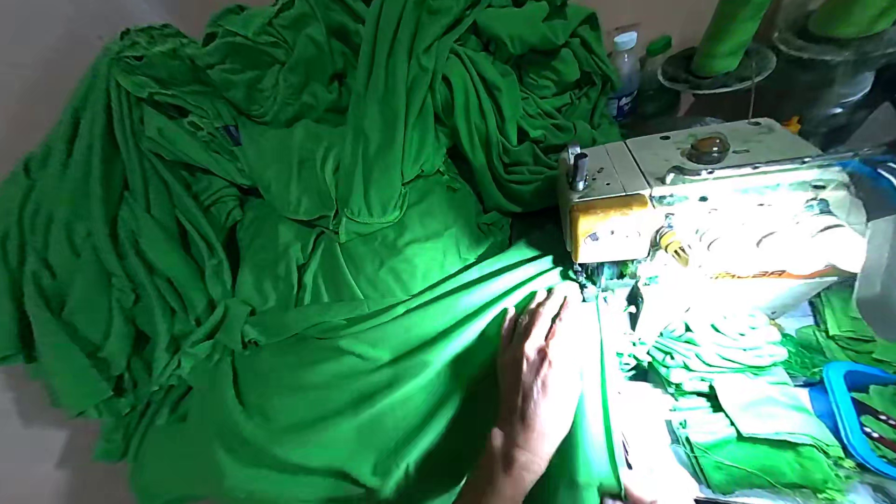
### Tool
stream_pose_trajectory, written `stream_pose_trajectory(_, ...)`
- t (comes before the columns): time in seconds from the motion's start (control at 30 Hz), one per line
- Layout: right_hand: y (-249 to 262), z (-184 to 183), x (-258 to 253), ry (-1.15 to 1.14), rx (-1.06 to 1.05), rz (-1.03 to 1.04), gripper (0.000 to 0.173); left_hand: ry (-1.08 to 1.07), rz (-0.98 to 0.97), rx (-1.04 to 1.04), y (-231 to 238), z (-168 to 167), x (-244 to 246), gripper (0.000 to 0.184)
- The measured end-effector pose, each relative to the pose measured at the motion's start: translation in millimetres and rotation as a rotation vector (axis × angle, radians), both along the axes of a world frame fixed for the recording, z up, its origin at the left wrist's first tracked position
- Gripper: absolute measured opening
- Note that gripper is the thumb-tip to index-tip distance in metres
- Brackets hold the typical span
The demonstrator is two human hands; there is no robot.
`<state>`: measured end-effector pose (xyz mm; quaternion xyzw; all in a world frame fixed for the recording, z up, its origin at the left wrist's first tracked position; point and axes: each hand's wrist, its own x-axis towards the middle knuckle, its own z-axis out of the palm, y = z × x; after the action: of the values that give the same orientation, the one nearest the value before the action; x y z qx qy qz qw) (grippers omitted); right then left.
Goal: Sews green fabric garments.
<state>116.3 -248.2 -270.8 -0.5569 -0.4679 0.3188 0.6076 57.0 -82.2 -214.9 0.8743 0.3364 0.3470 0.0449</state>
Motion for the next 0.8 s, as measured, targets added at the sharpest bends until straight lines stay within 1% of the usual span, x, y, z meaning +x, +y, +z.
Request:
stream_pose_trajectory(0.1,19,5,10,0.005,0.041,-0.002,0.015,0.076,-0.057,-0.199,27,14,8,0.031)
stream_pose_trajectory(0.17,32,11,15,0.066,0.038,-0.02,0.02,0.147,-0.049,-0.287,42,27,17,0.033)
stream_pose_trajectory(0.2,39,13,17,0.081,0.047,-0.036,0.02,0.186,-0.039,-0.296,48,32,21,0.034)
stream_pose_trajectory(0.3,55,15,25,0.036,0.088,-0.086,0.013,0.249,-0.008,-0.284,63,41,30,0.035)
stream_pose_trajectory(0.4,65,16,33,-0.014,0.096,-0.108,0.014,0.259,0.015,-0.226,82,40,37,0.038)
stream_pose_trajectory(0.43,67,15,34,-0.037,0.097,-0.126,0.015,0.262,0.036,-0.243,91,40,42,0.04)
stream_pose_trajectory(0.5,70,15,36,-0.081,0.102,-0.151,0.018,0.29,0.101,-0.305,114,41,54,0.038)
stream_pose_trajectory(0.57,73,14,39,-0.101,0.133,-0.164,0.02,0.329,0.156,-0.3,128,45,64,0.032)
stream_pose_trajectory(0.63,76,14,41,-0.054,0.155,-0.162,0.02,0.361,0.219,-0.279,136,48,70,0.028)
stream_pose_trajectory(0.7,78,17,40,0.056,0.129,-0.163,0.017,0.31,0.231,-0.257,141,45,70,0.026)
stream_pose_trajectory(0.77,80,19,40,0.159,0.094,-0.147,0.02,0.143,0.164,-0.215,141,37,61,0.026)
stream_pose_trajectory(0.8,81,18,40,0.181,0.091,-0.129,0.023,0.043,0.105,-0.203,133,33,51,0.026)
